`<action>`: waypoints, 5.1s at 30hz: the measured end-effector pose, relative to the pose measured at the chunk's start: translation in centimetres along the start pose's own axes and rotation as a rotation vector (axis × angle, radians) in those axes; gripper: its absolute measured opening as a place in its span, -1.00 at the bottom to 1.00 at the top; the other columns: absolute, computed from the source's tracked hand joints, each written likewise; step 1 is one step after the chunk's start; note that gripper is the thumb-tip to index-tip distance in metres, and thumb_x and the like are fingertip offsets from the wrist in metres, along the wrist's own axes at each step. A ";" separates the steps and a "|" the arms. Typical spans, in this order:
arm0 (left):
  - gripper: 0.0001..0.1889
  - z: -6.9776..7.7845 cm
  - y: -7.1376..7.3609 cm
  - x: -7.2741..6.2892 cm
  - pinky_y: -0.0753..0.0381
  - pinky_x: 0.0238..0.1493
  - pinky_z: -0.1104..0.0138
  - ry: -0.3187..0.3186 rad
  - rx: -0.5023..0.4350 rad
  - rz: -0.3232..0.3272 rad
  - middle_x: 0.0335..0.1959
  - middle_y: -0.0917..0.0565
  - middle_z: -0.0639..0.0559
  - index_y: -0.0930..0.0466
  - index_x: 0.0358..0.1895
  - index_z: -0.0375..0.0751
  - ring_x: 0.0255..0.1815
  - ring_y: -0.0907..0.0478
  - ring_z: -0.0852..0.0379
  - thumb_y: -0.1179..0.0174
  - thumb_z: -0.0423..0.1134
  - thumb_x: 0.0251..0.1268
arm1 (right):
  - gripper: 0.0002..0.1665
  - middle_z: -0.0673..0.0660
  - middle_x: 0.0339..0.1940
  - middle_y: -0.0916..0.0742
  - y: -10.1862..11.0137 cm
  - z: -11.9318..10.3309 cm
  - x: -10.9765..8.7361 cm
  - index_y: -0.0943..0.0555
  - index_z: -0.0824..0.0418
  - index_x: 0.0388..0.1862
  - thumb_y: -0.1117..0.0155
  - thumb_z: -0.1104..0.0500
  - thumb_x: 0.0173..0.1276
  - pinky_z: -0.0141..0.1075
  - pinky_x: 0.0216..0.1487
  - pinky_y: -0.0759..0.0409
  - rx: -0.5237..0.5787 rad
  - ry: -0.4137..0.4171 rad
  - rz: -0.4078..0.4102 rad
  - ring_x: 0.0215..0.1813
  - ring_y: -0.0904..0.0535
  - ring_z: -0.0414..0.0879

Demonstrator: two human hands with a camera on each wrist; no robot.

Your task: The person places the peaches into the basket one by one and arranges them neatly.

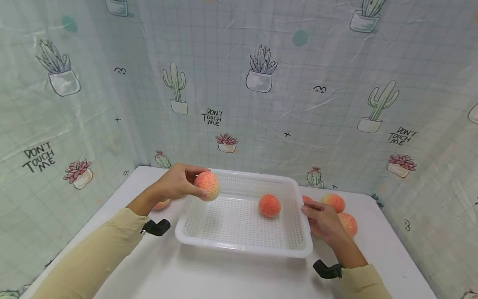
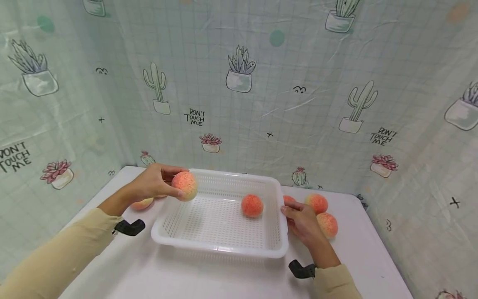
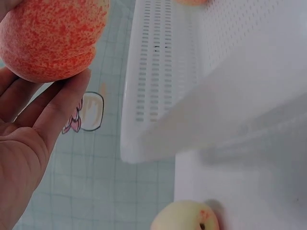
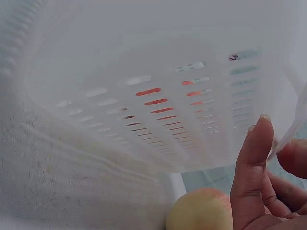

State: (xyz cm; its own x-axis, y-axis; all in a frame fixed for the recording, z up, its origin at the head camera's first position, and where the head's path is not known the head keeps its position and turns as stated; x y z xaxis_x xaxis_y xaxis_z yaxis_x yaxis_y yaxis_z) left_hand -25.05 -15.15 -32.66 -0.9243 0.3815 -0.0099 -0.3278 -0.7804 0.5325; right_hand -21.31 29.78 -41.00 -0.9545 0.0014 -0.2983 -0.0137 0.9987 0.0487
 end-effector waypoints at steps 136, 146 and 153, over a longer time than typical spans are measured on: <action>-0.39 -1.8 -12.8 12.0 -0.68 0.05 0.28 -0.060 0.220 -0.166 -0.02 -0.80 0.03 -0.73 0.10 -0.14 -0.06 -0.65 0.17 -0.63 -0.25 -0.19 | -0.38 0.22 0.26 -0.71 0.1 0.2 0.4 -0.42 0.38 0.47 -0.29 0.16 0.55 -0.04 0.19 -0.75 -0.001 0.017 0.008 0.07 -0.74 -0.01; -0.35 -1.6 -13.1 11.8 -0.72 0.14 0.21 -0.038 0.252 -0.163 0.15 -0.77 -0.01 -0.73 0.19 -0.13 0.14 -0.70 0.04 -0.61 -0.27 -0.14 | -0.38 0.22 0.27 -0.71 0.1 0.3 0.4 -0.43 0.35 0.48 -0.29 0.14 0.55 -0.04 0.19 -0.76 -0.017 0.011 0.028 0.07 -0.74 -0.01; -0.39 -1.0 -13.1 11.5 -0.70 0.10 0.20 -0.050 0.304 -0.151 0.18 -0.76 -0.06 -0.74 0.20 -0.13 0.09 -0.68 0.03 -0.58 -0.22 -0.07 | -0.38 0.23 0.36 -0.66 0.1 0.1 0.1 -0.47 0.26 0.47 -0.32 0.07 0.54 -0.03 0.22 -0.74 -0.048 0.006 0.058 0.09 -0.74 0.01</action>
State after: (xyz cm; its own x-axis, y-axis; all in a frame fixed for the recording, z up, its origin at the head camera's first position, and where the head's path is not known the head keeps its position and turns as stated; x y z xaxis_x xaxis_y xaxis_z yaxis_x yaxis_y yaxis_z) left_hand -31.61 -1.05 -40.60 -0.8567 0.5111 -0.0699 -0.3798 -0.5332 0.7559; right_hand -21.34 29.91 -41.16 -0.9560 0.0586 -0.2875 0.0274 0.9934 0.1112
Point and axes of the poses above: each hand's wrist, its own x-axis towards the middle knuckle, its own y-axis out of the back of the hand, z = x × y, the point moved 1 cm from there along x, towards the middle knuckle
